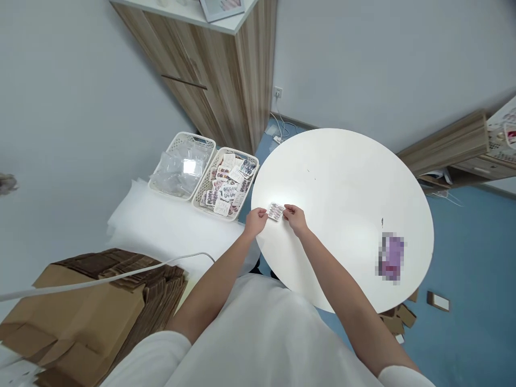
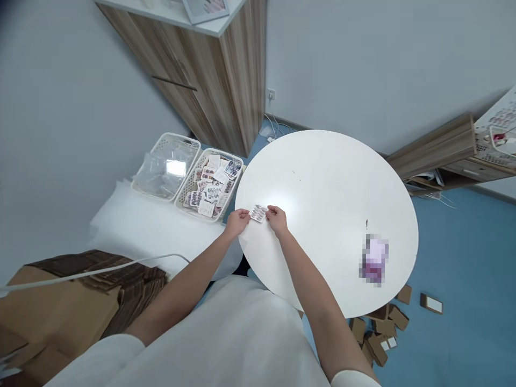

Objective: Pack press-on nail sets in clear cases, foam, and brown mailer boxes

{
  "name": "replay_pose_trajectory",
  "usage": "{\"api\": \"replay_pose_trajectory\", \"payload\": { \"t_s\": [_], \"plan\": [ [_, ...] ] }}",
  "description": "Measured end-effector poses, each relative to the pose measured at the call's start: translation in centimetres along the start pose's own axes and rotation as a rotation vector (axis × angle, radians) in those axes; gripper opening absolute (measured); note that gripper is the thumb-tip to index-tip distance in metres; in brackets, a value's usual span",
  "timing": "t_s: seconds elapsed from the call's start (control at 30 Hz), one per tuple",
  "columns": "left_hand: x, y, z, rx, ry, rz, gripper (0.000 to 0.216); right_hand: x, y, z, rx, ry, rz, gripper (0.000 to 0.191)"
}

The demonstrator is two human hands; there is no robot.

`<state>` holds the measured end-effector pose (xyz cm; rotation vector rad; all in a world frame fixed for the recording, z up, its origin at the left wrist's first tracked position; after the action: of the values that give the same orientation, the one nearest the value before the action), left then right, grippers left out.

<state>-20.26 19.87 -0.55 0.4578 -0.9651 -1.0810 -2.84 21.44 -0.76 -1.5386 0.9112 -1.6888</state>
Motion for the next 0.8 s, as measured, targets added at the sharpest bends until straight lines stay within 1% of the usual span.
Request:
{"api": "replay_pose_trajectory", "payload": {
  "t_s": [0.1,0.17,0.3,0.4,0.5,0.53,0.6,0.67,0.73,0.8],
  "plan": [
    [-0.7,0.4,-0.4,-0.146,-0.024,-0.042,0.023,-1.6,0.3,-0.4,0.171,0.020,-0.011,0.039],
    [-0.6,0.8,-0.8,-0.259,-0.054,-0.099,0.027,-2.4,0.1,-0.6,0.309,0.021,0.006,0.041],
    [0.3,1.4,-1.5,-0.528,-0.108,-0.268,0.033,-2.7,-0.9,-1.4,0.608,-0.009,0.124,0.041],
    [0.7,1.6,-1.6,-0.646,-0.133,-0.362,0.037,-1.9,-1.7,-1.8,0.692,-0.001,0.215,0.047],
    [-0.3,1.9,-0.8,-0.630,-0.089,-0.394,0.036,-0.3,-1.6,-1.4,0.582,0.027,0.224,0.056],
    [-0.9,2.2,-0.5,-0.596,-0.068,-0.405,0.035,0.3,-1.2,-1.1,0.508,0.045,0.196,0.058],
    [-2.5,2.8,0.0,-0.494,-0.051,-0.441,0.038,1.7,0.0,-0.7,0.318,0.071,0.092,0.061],
    [-4.1,3.3,0.2,-0.372,-0.086,-0.442,0.042,2.9,1.6,-0.7,0.086,0.072,-0.053,0.063],
    [-5.4,3.4,0.1,-0.273,-0.136,-0.406,0.046,3.8,2.7,-1.1,-0.158,0.056,-0.177,0.068],
    [-5.9,3.5,-0.3,-0.212,-0.211,-0.387,0.049,4.1,2.9,-1.4,-0.356,0.059,-0.238,0.072]
  ]
}}
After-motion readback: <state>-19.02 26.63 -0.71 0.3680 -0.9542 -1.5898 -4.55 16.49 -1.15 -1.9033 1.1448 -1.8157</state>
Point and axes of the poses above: each hand's wrist, its own x-axis away from the middle knuckle, its own z-axis out of the back of the hand, y = z × x, the point moved 6 cm from there along -x, towards the middle knuckle, and after that the axes turned 5 degrees about -x, right-handed, at the moved point
